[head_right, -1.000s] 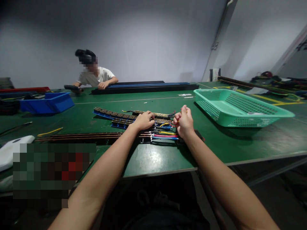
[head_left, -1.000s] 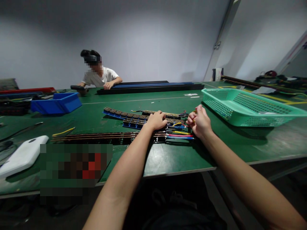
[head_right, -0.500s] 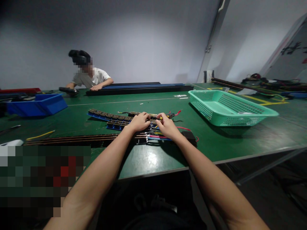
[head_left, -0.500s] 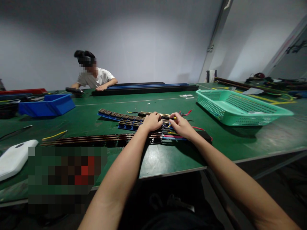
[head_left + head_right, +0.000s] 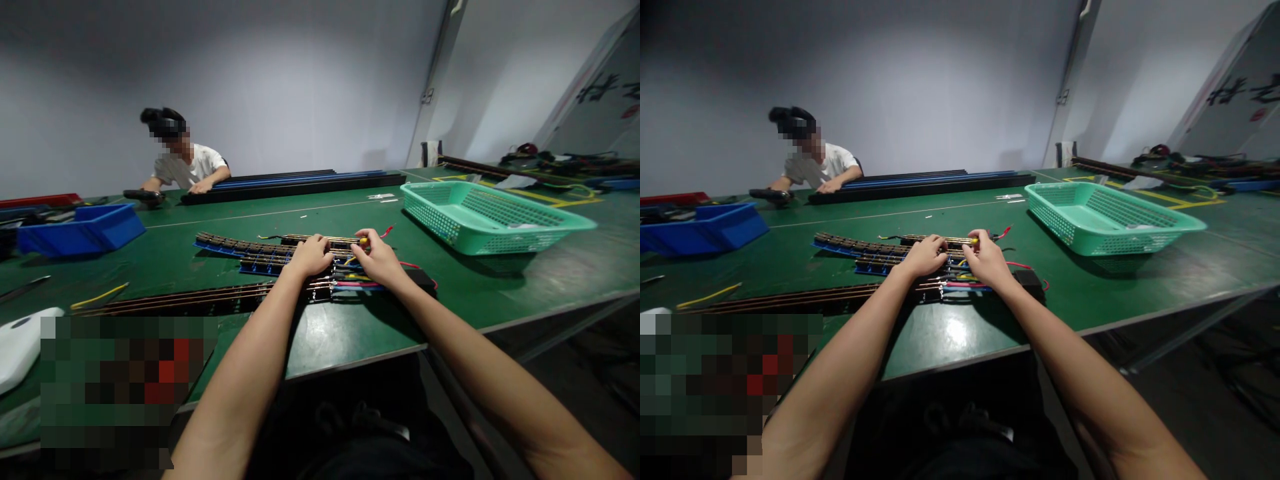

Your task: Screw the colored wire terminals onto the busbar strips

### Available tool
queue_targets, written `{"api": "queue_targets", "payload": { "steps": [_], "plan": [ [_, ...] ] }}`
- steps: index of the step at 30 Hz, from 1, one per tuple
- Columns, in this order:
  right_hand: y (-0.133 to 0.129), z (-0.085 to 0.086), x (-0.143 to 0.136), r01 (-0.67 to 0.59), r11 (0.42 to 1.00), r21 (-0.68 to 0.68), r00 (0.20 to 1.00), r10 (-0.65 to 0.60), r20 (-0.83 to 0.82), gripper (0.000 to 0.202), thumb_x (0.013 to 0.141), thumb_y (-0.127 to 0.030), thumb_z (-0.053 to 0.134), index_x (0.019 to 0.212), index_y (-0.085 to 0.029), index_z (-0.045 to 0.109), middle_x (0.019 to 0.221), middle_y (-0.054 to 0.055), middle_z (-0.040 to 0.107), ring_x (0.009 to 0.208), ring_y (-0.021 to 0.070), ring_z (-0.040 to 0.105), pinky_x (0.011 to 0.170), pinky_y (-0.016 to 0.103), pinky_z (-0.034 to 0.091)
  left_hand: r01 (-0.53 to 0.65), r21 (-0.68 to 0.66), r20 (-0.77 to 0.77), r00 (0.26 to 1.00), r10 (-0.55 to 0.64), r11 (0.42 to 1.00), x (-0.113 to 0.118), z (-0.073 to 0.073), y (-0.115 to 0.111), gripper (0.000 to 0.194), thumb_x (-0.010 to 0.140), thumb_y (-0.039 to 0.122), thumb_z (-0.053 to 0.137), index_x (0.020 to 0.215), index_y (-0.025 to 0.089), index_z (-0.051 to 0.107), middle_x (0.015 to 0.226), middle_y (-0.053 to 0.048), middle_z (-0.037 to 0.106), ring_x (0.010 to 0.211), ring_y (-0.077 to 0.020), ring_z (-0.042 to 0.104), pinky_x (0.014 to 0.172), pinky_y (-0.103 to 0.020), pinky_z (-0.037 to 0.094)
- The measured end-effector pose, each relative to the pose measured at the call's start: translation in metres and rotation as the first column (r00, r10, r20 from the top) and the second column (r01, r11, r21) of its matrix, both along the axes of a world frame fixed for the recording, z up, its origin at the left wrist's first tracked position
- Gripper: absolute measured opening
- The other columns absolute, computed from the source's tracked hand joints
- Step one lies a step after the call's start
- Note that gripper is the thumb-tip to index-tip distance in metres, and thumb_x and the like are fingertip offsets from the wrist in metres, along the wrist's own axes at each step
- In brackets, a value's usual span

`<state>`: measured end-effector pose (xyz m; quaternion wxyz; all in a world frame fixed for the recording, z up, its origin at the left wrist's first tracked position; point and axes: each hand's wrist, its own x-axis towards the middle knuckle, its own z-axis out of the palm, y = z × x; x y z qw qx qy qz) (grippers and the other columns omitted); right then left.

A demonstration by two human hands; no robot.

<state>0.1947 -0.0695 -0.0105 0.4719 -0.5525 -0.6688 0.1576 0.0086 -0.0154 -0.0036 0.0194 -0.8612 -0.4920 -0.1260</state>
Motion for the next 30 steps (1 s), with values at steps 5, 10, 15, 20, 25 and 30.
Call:
{"api": "queue_targets", "payload": {
  "steps": [5,10,15,20,25,30],
  "plan": [
    [0.004,0.006,0.004,0.058,0.994,0.091,0.971,-0.035,-0.237,0.045,0.087,-0.043,0.058,0.124,-0.021,0.044,0.100,0.007,0.067,0.076,0.0179,0.064,0.067,0.032,0.051,-0.018,-0.036,0.018,1.000,0.019,0.999,-0.001,0.003,-0.005,0.027,0.094,0.031,0.046,0.113,0.021,0.063,0.130,-0.010,0.062,0.121,-0.0266,0.057,0.099,-0.041,0.046],
    [-0.031,0.018,-0.004,-0.036,0.966,0.257,0.864,0.159,-0.478,0.043,0.085,-0.033,0.068,0.122,-0.024,0.048,0.103,0.006,0.068,0.068,0.0127,0.061,0.056,0.025,0.051,-0.018,-0.046,0.046,0.999,0.020,0.999,-0.003,0.003,-0.007,0.026,0.094,0.030,0.046,0.114,0.021,0.061,0.130,-0.009,0.062,0.122,-0.0258,0.056,0.101,-0.041,0.045],
    [-0.109,0.015,-0.025,-0.108,0.941,0.322,0.801,0.274,-0.532,0.038,0.094,-0.021,0.059,0.130,-0.028,0.049,0.108,0.006,0.066,0.050,0.0062,0.052,0.044,0.021,0.046,-0.012,-0.051,0.075,0.997,0.015,0.999,-0.003,0.001,-0.003,0.023,0.093,0.028,0.047,0.111,0.023,0.061,0.129,-0.007,0.063,0.122,-0.0252,0.057,0.100,-0.041,0.046],
    [-0.164,0.003,-0.039,-0.146,0.898,0.415,0.845,0.332,-0.419,0.051,0.094,-0.007,0.055,0.137,-0.031,0.046,0.104,0.005,0.068,0.067,0.0110,0.063,0.060,0.025,0.055,0.015,-0.040,0.089,0.996,-0.012,0.999,-0.003,-0.001,0.000,0.025,0.092,0.026,0.046,0.111,0.022,0.062,0.129,-0.007,0.063,0.123,-0.0250,0.056,0.100,-0.041,0.045],
    [-0.168,-0.012,-0.041,-0.166,0.907,0.387,0.891,0.306,-0.336,0.060,0.092,-0.004,0.055,0.143,-0.031,0.040,0.110,0.008,0.067,0.062,0.0098,0.058,0.054,0.023,0.050,0.014,-0.040,0.084,0.996,-0.011,0.999,-0.002,-0.001,0.000,0.025,0.091,0.027,0.047,0.110,0.023,0.062,0.127,-0.008,0.063,0.122,-0.0257,0.057,0.099,-0.042,0.046],
    [-0.152,-0.030,-0.040,-0.193,0.866,0.462,0.925,0.317,-0.207,0.064,0.089,0.000,0.053,0.144,-0.030,0.038,0.109,0.008,0.066,0.067,0.0111,0.060,0.063,0.027,0.054,0.001,-0.045,0.053,0.999,0.001,0.999,0.000,0.000,0.002,0.026,0.092,0.029,0.047,0.111,0.022,0.063,0.129,-0.009,0.062,0.122,-0.0273,0.056,0.099,-0.045,0.046]
  ]
}}
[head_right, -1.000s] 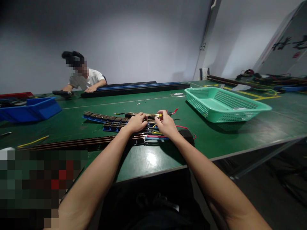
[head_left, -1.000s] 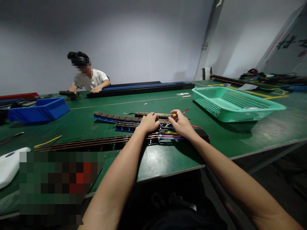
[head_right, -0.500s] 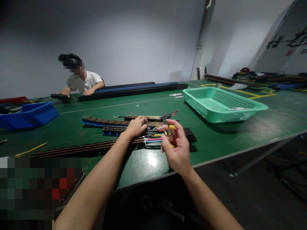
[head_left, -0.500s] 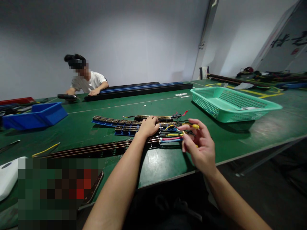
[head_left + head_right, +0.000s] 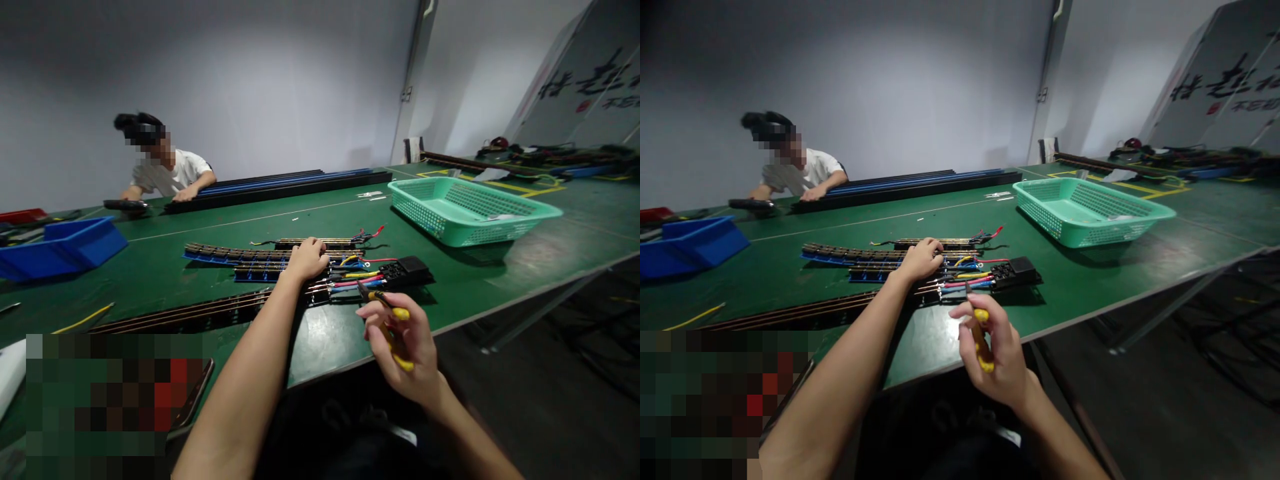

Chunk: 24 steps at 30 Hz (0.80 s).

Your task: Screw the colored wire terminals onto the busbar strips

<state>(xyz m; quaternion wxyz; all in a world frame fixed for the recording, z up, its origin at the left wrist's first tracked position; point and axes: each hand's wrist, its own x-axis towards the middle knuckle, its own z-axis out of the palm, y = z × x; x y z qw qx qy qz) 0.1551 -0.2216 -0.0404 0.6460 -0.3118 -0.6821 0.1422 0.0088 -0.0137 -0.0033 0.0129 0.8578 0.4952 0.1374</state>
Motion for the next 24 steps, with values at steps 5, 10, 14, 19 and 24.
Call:
{"api": "queue_targets", "payload": {
  "steps": [5,10,14,19,24],
  "plan": [
    [-0.001,-0.006,0.000,0.040,0.998,0.058,0.998,-0.043,0.054,0.064,0.087,0.002,0.053,0.143,-0.026,0.039,0.105,0.008,0.067,0.081,0.0153,0.066,0.074,0.031,0.056,-0.012,-0.010,-0.011,1.000,0.012,1.000,0.001,0.002,-0.001,0.028,0.094,0.031,0.045,0.113,0.022,0.063,0.128,-0.010,0.061,0.122,-0.0272,0.056,0.100,-0.045,0.045],
    [-0.014,-0.007,0.003,0.051,0.999,0.002,0.996,-0.051,0.076,0.062,0.089,-0.001,0.052,0.143,-0.029,0.041,0.106,0.009,0.067,0.076,0.0161,0.065,0.063,0.029,0.055,-0.016,-0.029,-0.046,0.999,0.014,0.999,0.002,0.006,-0.005,0.030,0.095,0.034,0.044,0.113,0.020,0.064,0.129,-0.012,0.060,0.121,-0.0288,0.056,0.100,-0.046,0.046],
    [-0.009,-0.010,0.004,0.033,0.998,-0.057,0.994,-0.027,0.104,0.061,0.091,-0.004,0.051,0.144,-0.031,0.036,0.111,0.010,0.066,0.066,0.0130,0.060,0.060,0.027,0.054,-0.018,-0.036,-0.049,0.999,0.016,0.999,0.003,0.007,-0.008,0.033,0.095,0.033,0.043,0.117,0.019,0.062,0.131,-0.013,0.059,0.123,-0.0296,0.056,0.101,-0.048,0.045],
    [0.015,-0.017,-0.001,0.069,0.997,0.017,0.929,-0.070,0.364,0.054,0.090,-0.005,0.049,0.137,-0.030,0.040,0.103,0.008,0.067,0.076,0.0178,0.063,0.064,0.030,0.053,-0.024,-0.034,-0.044,0.999,0.022,0.999,0.003,0.003,-0.008,0.032,0.095,0.032,0.043,0.119,0.020,0.061,0.134,-0.013,0.058,0.125,-0.0288,0.054,0.103,-0.048,0.044],
    [0.015,-0.015,-0.011,0.061,0.998,-0.005,0.780,-0.045,0.624,0.049,0.085,-0.003,0.045,0.129,-0.025,0.052,0.090,0.005,0.066,0.069,0.0175,0.062,0.059,0.027,0.048,-0.016,-0.018,-0.040,0.999,0.015,1.000,0.004,0.000,-0.006,0.032,0.095,0.032,0.042,0.118,0.020,0.062,0.134,-0.012,0.057,0.125,-0.0288,0.053,0.103,-0.048,0.044]
  ]
}}
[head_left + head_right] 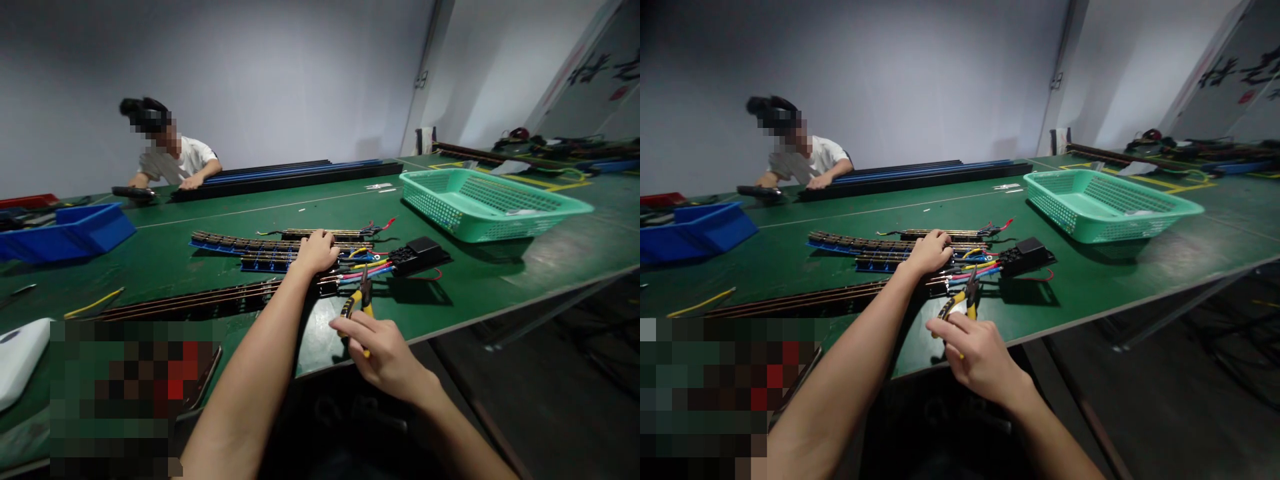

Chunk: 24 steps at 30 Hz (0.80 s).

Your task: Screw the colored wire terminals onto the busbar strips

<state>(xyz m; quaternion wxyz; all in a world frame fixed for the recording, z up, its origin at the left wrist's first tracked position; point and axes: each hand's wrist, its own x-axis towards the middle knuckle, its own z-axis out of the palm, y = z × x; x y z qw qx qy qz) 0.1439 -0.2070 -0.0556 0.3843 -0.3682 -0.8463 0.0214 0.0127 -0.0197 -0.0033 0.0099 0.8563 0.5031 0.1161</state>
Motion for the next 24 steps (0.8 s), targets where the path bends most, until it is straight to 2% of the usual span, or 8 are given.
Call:
{"api": "queue_targets", "payload": {
  "steps": [3,7,10,12,15,18,21,24],
  "plan": [
    [-0.005,0.003,-0.004,0.036,0.998,-0.046,0.997,-0.033,0.063,0.044,0.085,-0.004,0.044,0.122,-0.023,0.056,0.092,0.006,0.067,0.067,0.0174,0.062,0.057,0.027,0.045,-0.004,-0.004,0.005,1.000,0.004,1.000,0.000,0.000,0.000,0.032,0.095,0.033,0.042,0.118,0.020,0.062,0.134,-0.012,0.057,0.126,-0.0289,0.052,0.104,-0.048,0.044],
    [-0.007,0.009,-0.004,0.002,0.980,-0.198,0.994,-0.023,-0.103,0.035,0.087,-0.015,0.057,0.121,-0.024,0.053,0.083,0.001,0.067,0.064,0.0156,0.061,0.057,0.026,0.044,-0.002,-0.004,0.006,1.000,0.002,1.000,0.000,0.000,0.000,0.032,0.095,0.033,0.043,0.117,0.021,0.062,0.134,-0.012,0.057,0.126,-0.0288,0.053,0.104,-0.048,0.044],
    [-0.007,0.012,-0.005,0.028,0.951,-0.308,0.972,-0.098,-0.213,0.036,0.087,-0.026,0.066,0.121,-0.025,0.052,0.068,-0.005,0.059,0.052,0.0132,0.054,0.050,0.024,0.039,0.003,-0.003,0.011,1.000,-0.003,1.000,0.000,0.000,0.000,0.032,0.095,0.034,0.043,0.116,0.021,0.062,0.133,-0.012,0.058,0.125,-0.0287,0.053,0.103,-0.049,0.044],
    [-0.007,0.012,-0.006,0.090,0.952,-0.293,0.962,-0.159,-0.222,0.033,0.088,-0.029,0.066,0.118,-0.025,0.053,0.066,-0.005,0.058,0.052,0.0141,0.053,0.051,0.025,0.040,0.004,0.002,0.018,1.000,-0.004,1.000,-0.001,0.000,0.000,0.032,0.095,0.034,0.042,0.117,0.021,0.062,0.133,-0.012,0.058,0.125,-0.0289,0.053,0.103,-0.049,0.044],
    [-0.006,0.011,-0.008,0.181,0.969,-0.169,0.957,-0.213,-0.195,0.031,0.085,-0.031,0.069,0.111,-0.024,0.055,0.083,0.003,0.068,0.069,0.0197,0.062,0.065,0.031,0.047,-0.002,0.002,0.024,1.000,0.002,1.000,-0.001,0.000,-0.001,0.032,0.095,0.033,0.043,0.117,0.020,0.062,0.134,-0.013,0.058,0.125,-0.0290,0.053,0.104,-0.049,0.044],
    [-0.005,0.011,-0.007,0.121,0.955,-0.270,0.933,-0.202,-0.298,0.023,0.088,-0.035,0.067,0.102,-0.023,0.053,0.084,0.004,0.068,0.071,0.0188,0.062,0.067,0.031,0.048,-0.011,-0.008,0.019,1.000,0.011,1.000,0.000,0.001,-0.001,0.032,0.095,0.033,0.044,0.118,0.020,0.061,0.135,-0.013,0.057,0.127,-0.0294,0.052,0.104,-0.050,0.043],
    [-0.001,0.014,-0.007,-0.036,0.899,-0.437,0.769,-0.255,-0.586,0.024,0.097,-0.041,0.057,0.083,-0.024,0.048,0.065,-0.002,0.060,0.055,0.0128,0.052,0.055,0.025,0.042,-0.015,-0.008,0.012,1.000,0.015,1.000,0.000,0.001,-0.001,0.033,0.095,0.032,0.043,0.119,0.019,0.061,0.136,-0.014,0.056,0.127,-0.0299,0.052,0.105,-0.051,0.043],
    [0.006,0.017,-0.012,-0.176,0.902,-0.393,0.366,-0.311,-0.877,0.041,0.099,-0.050,0.050,0.071,-0.024,0.037,0.048,-0.009,0.039,0.045,0.0097,0.033,0.053,0.023,0.040,-0.010,-0.008,0.009,1.000,0.011,1.000,0.000,0.001,0.000,0.033,0.095,0.032,0.044,0.118,0.019,0.062,0.135,-0.014,0.056,0.126,-0.0300,0.053,0.104,-0.051,0.044]
  ]
}}
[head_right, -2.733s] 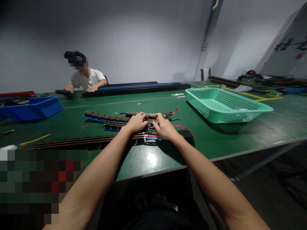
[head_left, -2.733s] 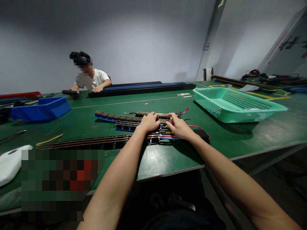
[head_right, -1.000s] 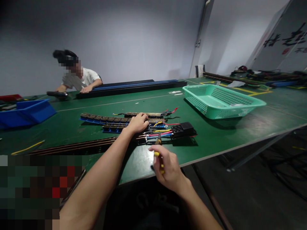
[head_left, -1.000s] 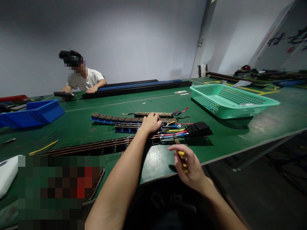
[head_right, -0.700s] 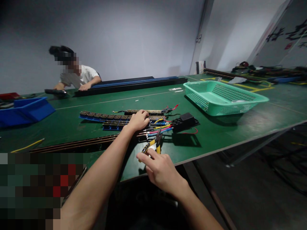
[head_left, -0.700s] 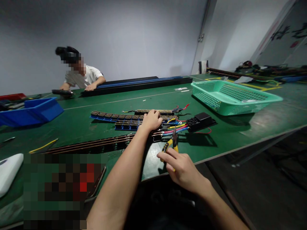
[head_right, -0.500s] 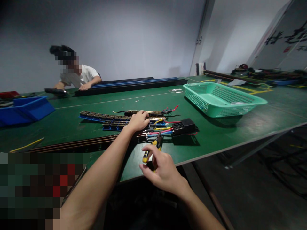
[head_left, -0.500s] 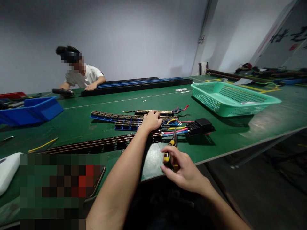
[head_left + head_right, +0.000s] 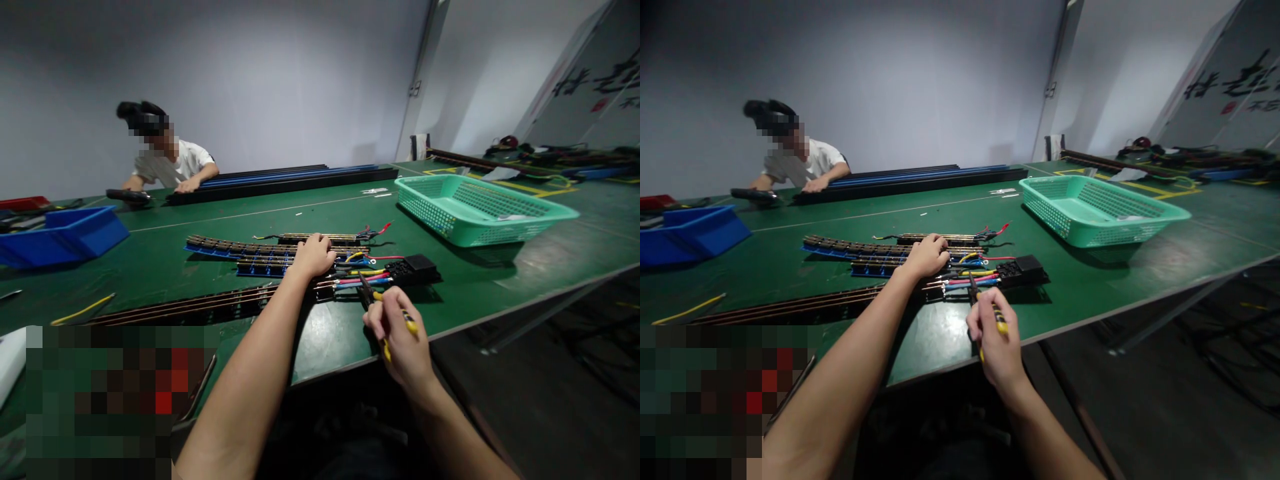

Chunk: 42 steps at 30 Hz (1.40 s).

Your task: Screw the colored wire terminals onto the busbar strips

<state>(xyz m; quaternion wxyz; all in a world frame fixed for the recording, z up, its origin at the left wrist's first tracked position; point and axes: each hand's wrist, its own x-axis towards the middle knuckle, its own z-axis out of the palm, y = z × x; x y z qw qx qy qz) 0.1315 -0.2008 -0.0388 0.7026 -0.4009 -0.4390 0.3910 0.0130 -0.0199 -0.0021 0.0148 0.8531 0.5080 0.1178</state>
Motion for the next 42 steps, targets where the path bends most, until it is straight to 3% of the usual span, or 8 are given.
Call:
{"api": "queue_targets", "payload": {
  "steps": [4,14,25,29,31,35,40,42],
  "plan": [
    [0.003,0.001,-0.006,0.035,0.999,0.032,0.965,-0.025,-0.261,0.047,0.097,-0.055,0.052,0.069,-0.024,0.031,0.047,-0.011,0.027,0.045,0.0093,0.024,0.056,0.024,0.041,-0.004,0.009,-0.006,1.000,0.004,1.000,0.001,0.000,0.000,0.032,0.095,0.033,0.043,0.117,0.020,0.063,0.133,-0.013,0.057,0.125,-0.0302,0.053,0.103,-0.051,0.044],
    [-0.039,0.008,0.012,-0.125,0.992,0.029,0.905,0.102,0.414,0.019,0.093,-0.033,0.065,0.096,-0.025,0.048,0.069,-0.005,0.053,0.056,0.0112,0.047,0.052,0.023,0.040,0.003,0.016,0.005,1.000,-0.003,1.000,0.000,-0.003,0.001,0.032,0.096,0.033,0.043,0.118,0.020,0.063,0.134,-0.013,0.057,0.125,-0.0296,0.053,0.103,-0.049,0.044],
    [0.040,0.020,0.028,-0.272,0.962,0.029,0.962,0.271,0.017,0.034,0.093,-0.060,0.047,0.097,-0.027,0.044,0.060,-0.006,0.052,0.052,0.0143,0.046,0.052,0.026,0.038,0.006,0.013,0.007,1.000,-0.006,1.000,-0.001,-0.003,-0.001,0.032,0.097,0.032,0.042,0.120,0.022,0.062,0.137,-0.011,0.056,0.129,-0.0285,0.051,0.105,-0.047,0.043],
    [0.043,0.015,0.031,-0.208,0.978,-0.023,0.972,0.209,0.109,0.029,0.097,-0.054,0.036,0.097,-0.026,0.043,0.057,-0.006,0.050,0.045,0.0131,0.039,0.044,0.024,0.029,0.007,0.013,0.005,1.000,-0.007,1.000,-0.001,-0.002,-0.002,0.033,0.097,0.032,0.041,0.120,0.021,0.062,0.137,-0.012,0.056,0.128,-0.0288,0.052,0.104,-0.048,0.043],
    [0.036,0.017,0.032,-0.175,0.983,-0.048,0.905,0.180,0.384,0.024,0.098,-0.046,0.039,0.098,-0.024,0.049,0.055,-0.007,0.046,0.045,0.0122,0.037,0.047,0.025,0.028,0.007,0.014,-0.004,1.000,-0.007,1.000,-0.001,-0.002,-0.002,0.033,0.097,0.032,0.041,0.120,0.020,0.062,0.137,-0.012,0.057,0.128,-0.0287,0.052,0.104,-0.048,0.044],
    [0.021,0.020,0.029,-0.188,0.978,-0.086,0.571,0.180,0.801,0.019,0.093,-0.032,0.053,0.106,-0.021,0.060,0.061,-0.005,0.049,0.053,0.0123,0.042,0.056,0.027,0.030,0.011,0.021,-0.020,1.000,-0.010,1.000,-0.001,-0.002,-0.001,0.035,0.097,0.033,0.041,0.121,0.020,0.062,0.136,-0.012,0.057,0.127,-0.0286,0.053,0.105,-0.049,0.044],
    [0.026,0.012,0.023,-0.100,0.993,-0.059,0.950,0.112,0.292,0.031,0.099,-0.053,0.040,0.107,-0.025,0.052,0.065,-0.005,0.050,0.045,0.0093,0.035,0.043,0.023,0.025,0.008,0.027,-0.022,1.000,-0.008,1.000,-0.001,-0.002,-0.001,0.037,0.096,0.032,0.040,0.122,0.019,0.062,0.136,-0.013,0.057,0.126,-0.0284,0.053,0.103,-0.048,0.045],
    [0.026,0.012,0.024,-0.027,0.999,-0.034,0.997,0.029,0.067,0.039,0.098,-0.062,0.039,0.108,-0.027,0.049,0.073,-0.004,0.055,0.041,0.0065,0.031,0.040,0.021,0.020,0.004,0.030,-0.021,1.000,-0.003,1.000,0.000,-0.002,-0.001,0.036,0.096,0.032,0.040,0.122,0.019,0.063,0.136,-0.012,0.057,0.126,-0.0283,0.053,0.103,-0.048,0.045]
  ]
}}
